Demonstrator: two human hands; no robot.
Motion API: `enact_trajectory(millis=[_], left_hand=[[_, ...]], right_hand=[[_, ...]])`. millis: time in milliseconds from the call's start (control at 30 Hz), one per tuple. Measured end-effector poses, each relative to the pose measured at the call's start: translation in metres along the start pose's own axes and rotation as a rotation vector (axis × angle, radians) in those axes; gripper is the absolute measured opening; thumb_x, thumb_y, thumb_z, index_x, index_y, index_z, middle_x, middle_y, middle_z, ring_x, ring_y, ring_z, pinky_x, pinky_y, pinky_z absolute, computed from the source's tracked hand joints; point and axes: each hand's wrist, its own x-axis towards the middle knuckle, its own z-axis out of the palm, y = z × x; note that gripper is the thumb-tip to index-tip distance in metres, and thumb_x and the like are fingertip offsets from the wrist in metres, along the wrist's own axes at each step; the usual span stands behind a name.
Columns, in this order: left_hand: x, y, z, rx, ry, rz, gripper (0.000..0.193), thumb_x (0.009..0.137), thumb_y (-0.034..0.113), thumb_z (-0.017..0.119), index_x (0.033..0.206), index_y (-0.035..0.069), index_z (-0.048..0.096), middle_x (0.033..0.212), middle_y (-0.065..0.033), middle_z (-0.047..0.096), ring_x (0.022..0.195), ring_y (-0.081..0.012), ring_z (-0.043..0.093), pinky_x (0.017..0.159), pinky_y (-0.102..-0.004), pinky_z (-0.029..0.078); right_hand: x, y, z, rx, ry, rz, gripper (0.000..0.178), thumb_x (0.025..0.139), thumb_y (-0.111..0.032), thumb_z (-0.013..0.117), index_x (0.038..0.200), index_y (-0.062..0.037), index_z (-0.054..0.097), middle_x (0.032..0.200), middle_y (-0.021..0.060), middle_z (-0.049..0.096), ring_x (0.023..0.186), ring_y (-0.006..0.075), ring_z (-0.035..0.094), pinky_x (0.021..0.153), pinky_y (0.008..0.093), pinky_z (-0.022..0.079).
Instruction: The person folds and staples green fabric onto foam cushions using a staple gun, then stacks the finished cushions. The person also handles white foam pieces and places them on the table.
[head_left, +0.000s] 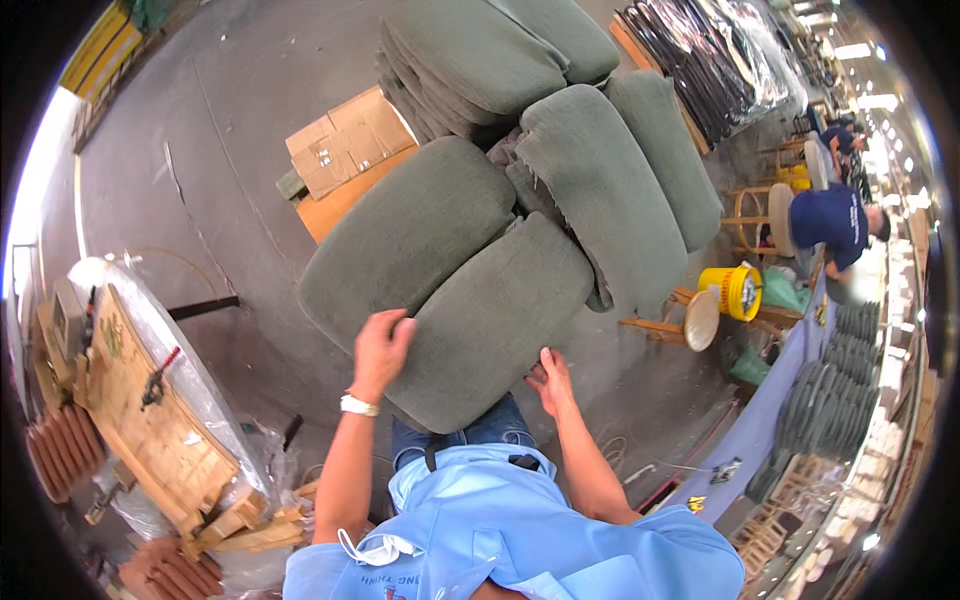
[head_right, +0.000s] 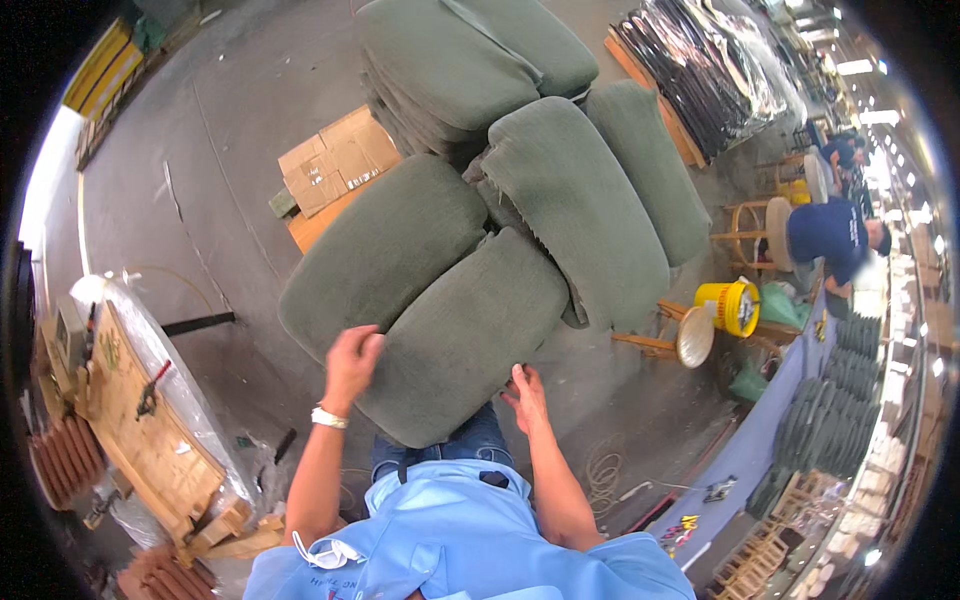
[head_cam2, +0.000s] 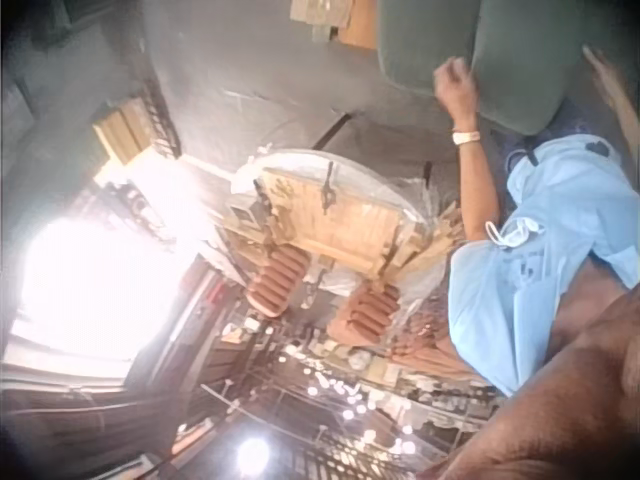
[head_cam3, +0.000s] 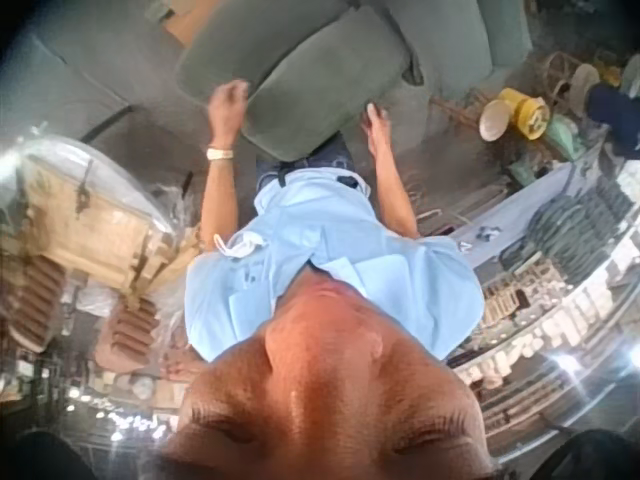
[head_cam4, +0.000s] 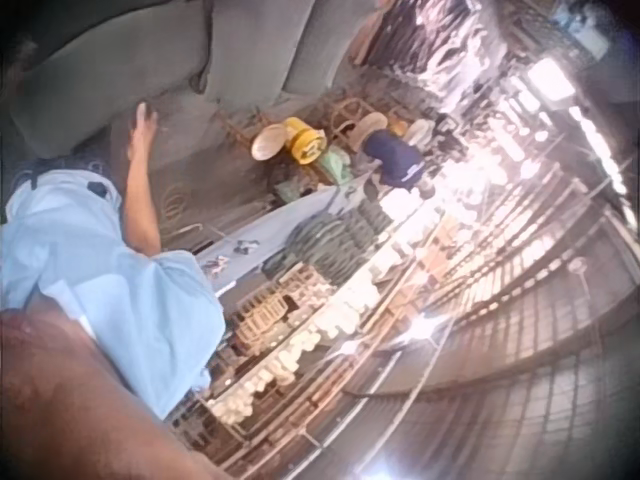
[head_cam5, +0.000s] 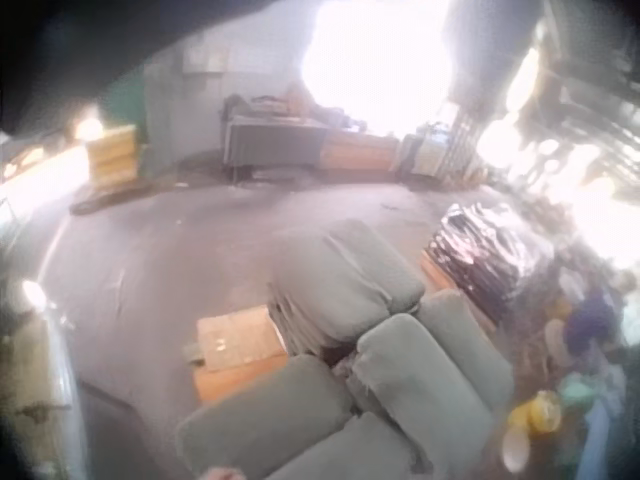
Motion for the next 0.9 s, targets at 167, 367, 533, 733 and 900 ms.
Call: enact_trajectory(millis=[167,367,533,733,900], left_hand=[[0.049,0.021,0.067,0.173,-0.434,-0.192,0.087,0.095,0.070,0.056,0.141,-0.004,0.058,0.139,-0.0293,0.061,0.130,-0.0400,0.059,0.109,-0.0446,0.047],[0.088,0.049,0.069,0.142,-0.634,-0.282,0.095,0.087,0.077,0.062,0.137,-0.004,0.062,0.129,-0.0307,0.067,0.125,-0.0391,0.064,0.106,-0.0451,0.049],[0.100,0.059,0.076,0.254,-0.658,-0.127,0.097,0.084,0.081,0.061,0.138,0.000,0.063,0.126,-0.0260,0.070,0.120,-0.0400,0.067,0.103,-0.0452,0.051],[0.114,0.085,0.069,0.356,-0.595,-0.200,0.104,0.080,0.087,0.057,0.143,0.004,0.060,0.127,-0.0265,0.069,0.120,-0.0403,0.067,0.102,-0.0472,0.053],[0.065,0.048,0.043,0.170,-0.495,-0.162,0.080,0.092,0.064,0.065,0.146,0.006,0.056,0.132,-0.0258,0.067,0.122,-0.0411,0.064,0.106,-0.0469,0.050]], right_hand=[[0.007,0.020,0.028,0.291,-0.186,0.035,0.102,0.087,-0.058,0.078,0.163,-0.0175,0.023,0.163,0.0098,0.036,0.144,0.0357,0.038,0.110,0.0614,0.036],[0.011,0.022,0.037,0.396,-0.158,0.043,0.096,0.088,-0.056,0.078,0.160,-0.0160,0.030,0.162,0.0095,0.037,0.144,0.0357,0.037,0.113,0.0618,0.031],[0.006,0.044,0.040,0.590,-0.251,0.008,0.097,0.085,-0.059,0.079,0.159,-0.0146,0.034,0.163,0.0085,0.034,0.148,0.0328,0.032,0.117,0.0618,0.028],[-0.019,0.025,0.065,0.563,-0.184,0.131,0.104,0.084,-0.066,0.076,0.162,-0.0157,0.028,0.165,0.0087,0.030,0.149,0.0330,0.030,0.120,0.0612,0.028],[-0.008,0.031,0.046,0.289,-0.188,0.114,0.108,0.084,-0.073,0.072,0.163,-0.0151,0.025,0.166,0.0104,0.026,0.148,0.0349,0.031,0.117,0.0648,0.029]])
